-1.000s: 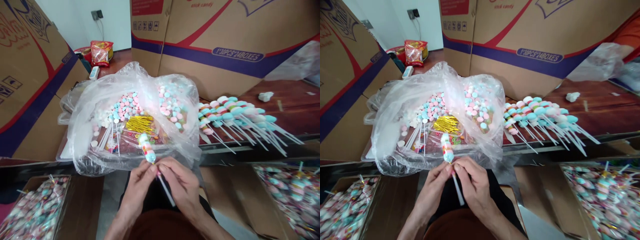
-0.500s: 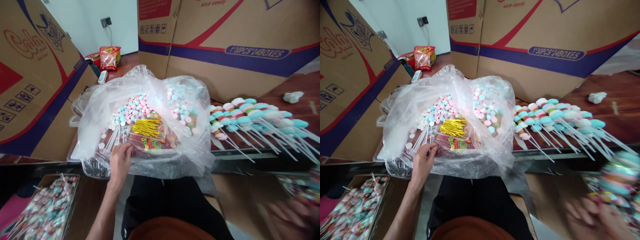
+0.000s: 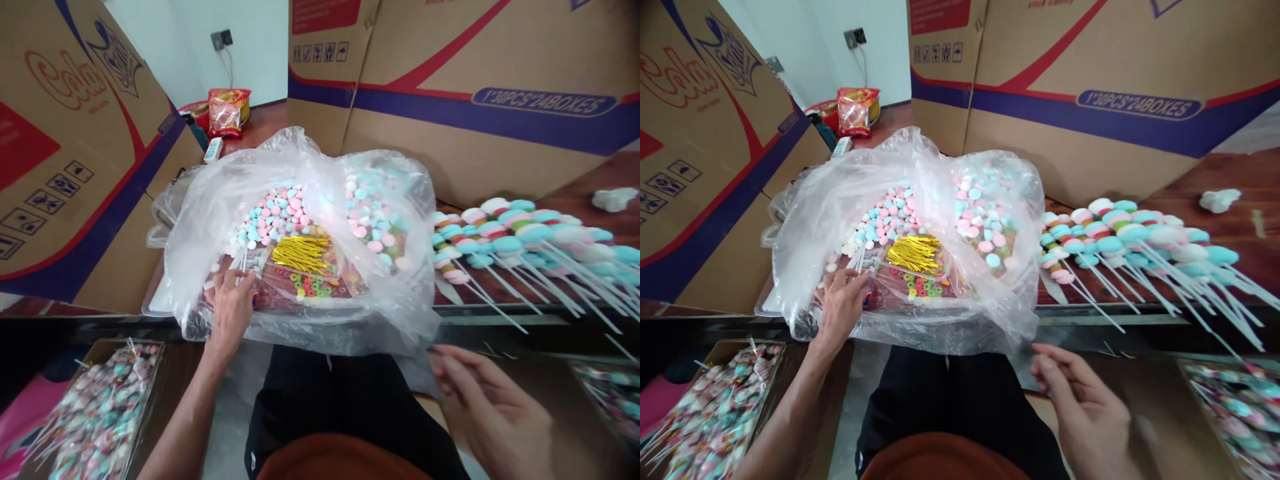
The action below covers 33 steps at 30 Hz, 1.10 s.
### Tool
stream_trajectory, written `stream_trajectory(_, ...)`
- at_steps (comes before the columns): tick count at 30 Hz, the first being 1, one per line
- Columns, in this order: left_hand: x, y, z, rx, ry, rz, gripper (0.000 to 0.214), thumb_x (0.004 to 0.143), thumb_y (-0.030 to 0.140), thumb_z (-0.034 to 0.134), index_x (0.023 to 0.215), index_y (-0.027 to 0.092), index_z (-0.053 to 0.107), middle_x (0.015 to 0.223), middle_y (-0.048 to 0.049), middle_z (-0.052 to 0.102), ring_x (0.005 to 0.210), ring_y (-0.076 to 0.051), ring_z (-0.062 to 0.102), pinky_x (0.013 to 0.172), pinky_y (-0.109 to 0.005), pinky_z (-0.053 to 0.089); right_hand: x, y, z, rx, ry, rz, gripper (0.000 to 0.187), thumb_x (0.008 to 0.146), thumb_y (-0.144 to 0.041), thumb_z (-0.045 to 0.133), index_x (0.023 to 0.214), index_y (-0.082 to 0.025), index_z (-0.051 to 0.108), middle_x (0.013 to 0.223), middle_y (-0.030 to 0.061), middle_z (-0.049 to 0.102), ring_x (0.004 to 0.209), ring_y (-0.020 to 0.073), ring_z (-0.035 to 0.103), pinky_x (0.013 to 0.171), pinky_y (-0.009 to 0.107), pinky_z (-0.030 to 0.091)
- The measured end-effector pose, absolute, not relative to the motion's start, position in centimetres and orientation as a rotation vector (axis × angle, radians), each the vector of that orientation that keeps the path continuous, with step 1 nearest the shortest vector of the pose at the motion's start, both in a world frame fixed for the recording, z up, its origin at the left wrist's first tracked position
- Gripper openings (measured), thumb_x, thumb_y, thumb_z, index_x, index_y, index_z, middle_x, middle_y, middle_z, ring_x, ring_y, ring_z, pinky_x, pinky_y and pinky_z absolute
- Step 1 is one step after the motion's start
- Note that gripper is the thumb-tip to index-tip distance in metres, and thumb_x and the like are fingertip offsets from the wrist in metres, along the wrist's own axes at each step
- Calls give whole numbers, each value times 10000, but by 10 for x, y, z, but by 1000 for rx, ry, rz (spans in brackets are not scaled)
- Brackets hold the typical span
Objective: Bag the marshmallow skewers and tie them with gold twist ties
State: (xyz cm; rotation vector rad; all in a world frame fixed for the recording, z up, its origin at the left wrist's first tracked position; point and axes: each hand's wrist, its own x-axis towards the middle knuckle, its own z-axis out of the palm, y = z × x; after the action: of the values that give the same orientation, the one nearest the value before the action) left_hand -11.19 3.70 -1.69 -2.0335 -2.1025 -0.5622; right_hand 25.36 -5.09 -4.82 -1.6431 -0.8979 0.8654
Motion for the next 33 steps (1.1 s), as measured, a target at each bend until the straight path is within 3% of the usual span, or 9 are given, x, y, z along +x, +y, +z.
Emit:
stream_trajectory(8, -134, 60, -30, -2021, -2288, -982, 73, 787, 170, 752, 761, 226, 791, 971, -70, 662, 945, -251, 614, 887, -404, 457, 198, -62, -50, -1394, -1439, 957, 192, 905, -383, 658, 904, -219, 758, 662, 18, 696, 569, 165, 671, 584, 232, 570)
stream_trajectory(10, -124, 64, -29, -2003, -2274, -969, 90, 798, 181, 746, 732, 229, 783, 982, -79, 671, 985, -278, 593, 904, -437, 444, 186, -62, -46, -1315, -1491, 962, 173, 921, -346, 640, 904, -219, 756, 660, 13, 700, 549, 158, 665, 562, 220, 566)
stream_trajectory(16, -62, 49, -22, -1873, -2156, -1074, 129, 863, 298, 717, 768, 255, 793, 1358, -106, 581, 1183, -370, 460, 904, -525, 392, 153, -49, -31, -1178, -1517, 1126, 215, 958, -325, 577, 898, -201, 743, 684, 23, 697, 587, 151, 658, 571, 229, 562)
stream_trajectory(22, -31, 19, -16, -1832, -2091, -1514, 128, 899, 279, 681, 795, 230, 738, 1149, -86, 618, 1086, -270, 546, 981, -479, 384, 110, -11, -21, -1113, -1001, 1616, 362, 833, -436, 716, 1087, -178, 714, 931, 77, 735, 659, 157, 636, 488, 238, 511)
stream_trajectory(27, -12, -2, -16, -1758, -2264, -1854, 187, 939, 334, 626, 818, 228, 722, 1102, -77, 611, 1095, -242, 562, 930, -400, 452, 86, 2, -12, -970, -671, 1774, 253, 723, -383, 821, 836, -169, 745, 653, -13, 644, 526, 92, 503, 481, 213, 411)
stream_trajectory(33, -7, -9, -27, -1759, -2387, -2148, 248, 973, 342, 558, 913, 208, 757, 1065, -94, 637, 1050, -222, 627, 930, -367, 502, 88, -2, -17, -995, -751, 1692, 228, 776, -379, 775, 764, -171, 683, 651, -25, 595, 552, 99, 524, 495, 214, 448)
